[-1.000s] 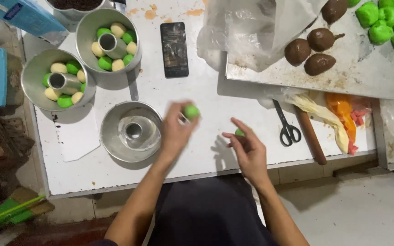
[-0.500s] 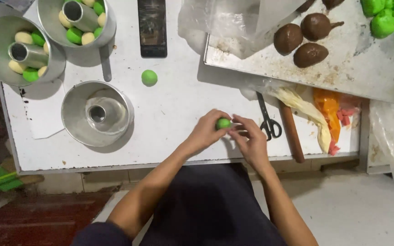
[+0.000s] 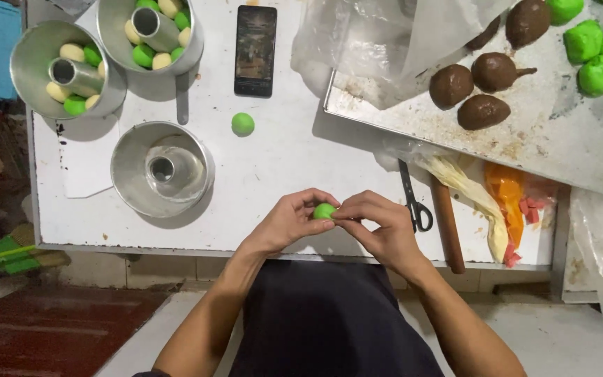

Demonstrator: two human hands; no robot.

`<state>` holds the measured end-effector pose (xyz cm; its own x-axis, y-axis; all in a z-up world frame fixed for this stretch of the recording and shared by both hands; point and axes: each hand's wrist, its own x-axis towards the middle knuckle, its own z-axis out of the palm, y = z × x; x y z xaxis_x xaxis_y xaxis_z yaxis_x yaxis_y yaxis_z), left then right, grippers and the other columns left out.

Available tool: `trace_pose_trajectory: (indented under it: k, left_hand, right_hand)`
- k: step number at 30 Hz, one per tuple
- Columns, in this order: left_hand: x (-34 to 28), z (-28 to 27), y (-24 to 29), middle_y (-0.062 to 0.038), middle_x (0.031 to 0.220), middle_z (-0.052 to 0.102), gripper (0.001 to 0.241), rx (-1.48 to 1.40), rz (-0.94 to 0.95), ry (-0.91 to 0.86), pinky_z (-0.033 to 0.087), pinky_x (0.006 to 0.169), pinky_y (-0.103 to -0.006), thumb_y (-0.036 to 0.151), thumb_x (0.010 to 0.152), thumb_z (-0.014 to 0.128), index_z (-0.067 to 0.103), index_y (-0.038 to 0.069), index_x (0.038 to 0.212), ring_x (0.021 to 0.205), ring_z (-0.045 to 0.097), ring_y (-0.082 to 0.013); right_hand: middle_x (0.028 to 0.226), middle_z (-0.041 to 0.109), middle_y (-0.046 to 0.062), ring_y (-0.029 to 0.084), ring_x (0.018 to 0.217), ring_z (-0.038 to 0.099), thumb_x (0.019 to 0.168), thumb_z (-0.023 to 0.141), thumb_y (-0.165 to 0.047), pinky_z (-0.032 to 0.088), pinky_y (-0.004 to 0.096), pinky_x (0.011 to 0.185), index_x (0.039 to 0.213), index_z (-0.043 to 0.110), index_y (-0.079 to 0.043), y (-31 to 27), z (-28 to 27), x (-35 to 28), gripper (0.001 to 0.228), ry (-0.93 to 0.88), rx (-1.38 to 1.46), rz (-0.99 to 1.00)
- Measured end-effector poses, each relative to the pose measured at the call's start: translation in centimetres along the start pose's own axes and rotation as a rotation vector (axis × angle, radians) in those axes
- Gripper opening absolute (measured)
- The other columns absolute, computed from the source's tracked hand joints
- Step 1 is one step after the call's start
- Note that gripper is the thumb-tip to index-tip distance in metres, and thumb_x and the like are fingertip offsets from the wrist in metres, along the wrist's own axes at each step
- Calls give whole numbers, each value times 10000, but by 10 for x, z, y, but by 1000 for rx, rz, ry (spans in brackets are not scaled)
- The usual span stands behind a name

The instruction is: Shaping small portions of green and white dough into balls and arranging them in circular cake tins.

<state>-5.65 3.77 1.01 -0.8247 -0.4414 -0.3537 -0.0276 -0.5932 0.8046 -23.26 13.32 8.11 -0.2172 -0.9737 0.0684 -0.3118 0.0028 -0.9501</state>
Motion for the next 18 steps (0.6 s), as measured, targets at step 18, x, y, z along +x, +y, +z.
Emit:
trace_pose_trajectory:
  k: [18]
  left_hand:
    - [9,-51,-16,-147,1148,657,526,-95,-5,-46,578,921,-370,35,787,826,615,-60,1259,1046,686,-237]
  right_hand:
    - [822,788,68,156,686,704,862,772,0,594,308,663,1011,777,-85,47,46,-19,172,269,95,272]
